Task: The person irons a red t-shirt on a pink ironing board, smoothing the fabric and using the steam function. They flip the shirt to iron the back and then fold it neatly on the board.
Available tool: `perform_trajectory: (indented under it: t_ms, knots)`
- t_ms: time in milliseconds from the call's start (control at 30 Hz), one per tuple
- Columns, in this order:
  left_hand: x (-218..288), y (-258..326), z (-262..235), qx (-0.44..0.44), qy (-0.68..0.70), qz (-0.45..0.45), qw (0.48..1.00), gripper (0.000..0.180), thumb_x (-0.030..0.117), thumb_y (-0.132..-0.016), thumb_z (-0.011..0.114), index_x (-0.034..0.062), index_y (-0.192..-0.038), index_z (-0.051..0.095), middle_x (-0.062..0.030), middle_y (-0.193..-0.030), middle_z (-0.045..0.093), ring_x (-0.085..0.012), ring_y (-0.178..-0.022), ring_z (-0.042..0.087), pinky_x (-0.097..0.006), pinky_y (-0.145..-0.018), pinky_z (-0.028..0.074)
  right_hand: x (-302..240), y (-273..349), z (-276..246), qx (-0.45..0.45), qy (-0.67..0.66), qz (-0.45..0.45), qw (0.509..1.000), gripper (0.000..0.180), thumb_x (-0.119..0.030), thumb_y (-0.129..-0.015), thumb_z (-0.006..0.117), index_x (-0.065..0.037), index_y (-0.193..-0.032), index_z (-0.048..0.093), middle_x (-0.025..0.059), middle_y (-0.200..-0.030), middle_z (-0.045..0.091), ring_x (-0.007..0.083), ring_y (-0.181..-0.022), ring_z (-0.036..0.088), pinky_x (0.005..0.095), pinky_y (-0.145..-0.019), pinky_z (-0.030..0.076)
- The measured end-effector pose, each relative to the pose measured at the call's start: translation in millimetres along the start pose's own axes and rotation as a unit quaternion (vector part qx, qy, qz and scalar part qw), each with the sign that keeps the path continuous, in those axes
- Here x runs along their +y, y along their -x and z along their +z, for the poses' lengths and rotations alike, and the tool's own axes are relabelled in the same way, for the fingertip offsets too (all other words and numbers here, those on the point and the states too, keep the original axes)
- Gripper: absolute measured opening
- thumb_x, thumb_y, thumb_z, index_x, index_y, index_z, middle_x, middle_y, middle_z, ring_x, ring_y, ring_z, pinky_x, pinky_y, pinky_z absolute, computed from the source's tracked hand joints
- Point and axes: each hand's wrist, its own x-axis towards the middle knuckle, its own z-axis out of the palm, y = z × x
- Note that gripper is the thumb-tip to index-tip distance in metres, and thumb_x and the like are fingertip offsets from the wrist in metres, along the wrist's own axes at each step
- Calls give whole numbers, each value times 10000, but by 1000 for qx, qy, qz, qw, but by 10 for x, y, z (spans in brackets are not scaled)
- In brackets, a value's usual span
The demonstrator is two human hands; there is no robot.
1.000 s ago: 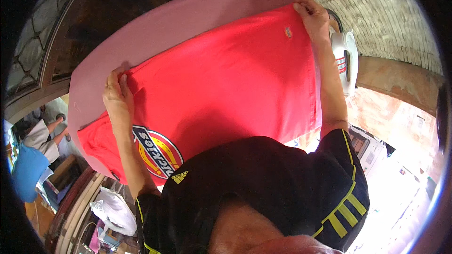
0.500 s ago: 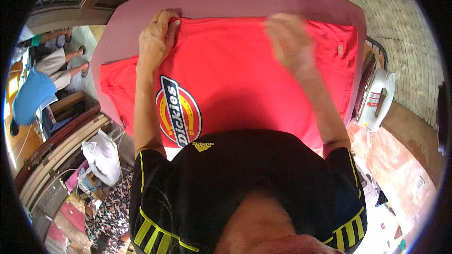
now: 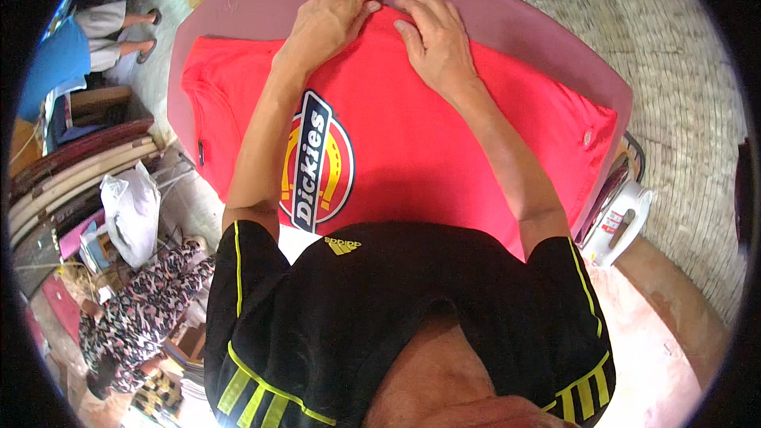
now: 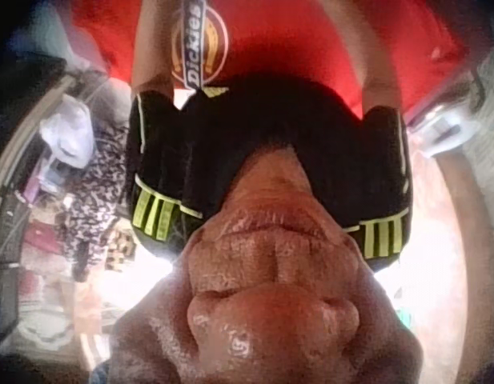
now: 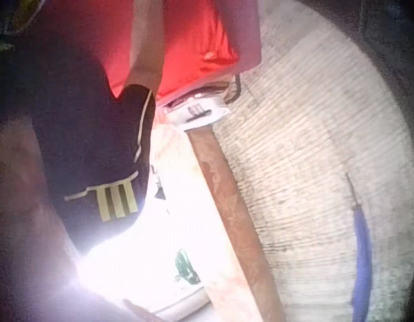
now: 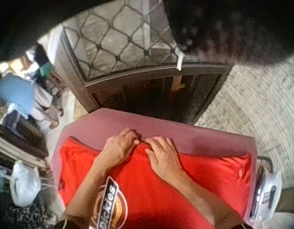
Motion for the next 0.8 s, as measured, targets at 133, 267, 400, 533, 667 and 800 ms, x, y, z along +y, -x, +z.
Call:
perform_trajectory:
  t_ms: [133,267,400,533,667,800]
  knots:
    - [15,12,-36,-17,30,-25,999,200,239,-979,563,75,-1093,583,-144,-1041,662,-380,-928,645,-454,-767,526,-19,-112,67,-50,23,7,998,177,-160,-861,672,-87,-1023,676,86,-972,635,310,-931,594,436,-859,472]
    - [-90,45,-23,-2,72,-26,997,222,207,-954,596,59,-1120,605,-162,-1058,667,-388,-969,637,-463,-809,518,40,-163,143,-52,14,21,998,130,-203,-859,665,-112,-953,662,70,-943,642,310,-931,607,457,-841,473]
    - [-133,193,7,49,87,-16,995,234,180,-927,628,47,-1120,638,-178,-1066,672,-389,-985,633,-454,-847,510,-64,-214,198,-41,19,17,999,117,-232,-862,668,-141,-935,665,59,-921,642,304,-913,613,461,-811,473]
    - [-191,259,-90,94,32,-38,994,235,184,-903,653,56,-1099,655,-170,-1059,663,-383,-996,623,-448,-872,505,-17,-262,294,-46,72,0,996,125,-285,-873,666,-165,-909,672,43,-904,644,294,-897,616,459,-778,466]
    - [-535,834,-627,182,-212,-134,951,306,264,-871,698,94,-1123,667,-133,-1176,626,-353,-1076,590,-493,-870,487,2,-254,314,-39,72,1,997,110,-277,-875,670,-167,-882,667,27,-878,641,270,-875,619,449,-744,467]
    - [-1194,1410,-960,154,-309,-325,880,410,445,-922,636,76,-1101,656,-130,-1108,653,-339,-1037,611,-553,-849,457,-7,-276,302,-51,74,8,996,111,-266,-863,680,-156,-874,665,14,-857,644,264,-853,624,435,-736,471]
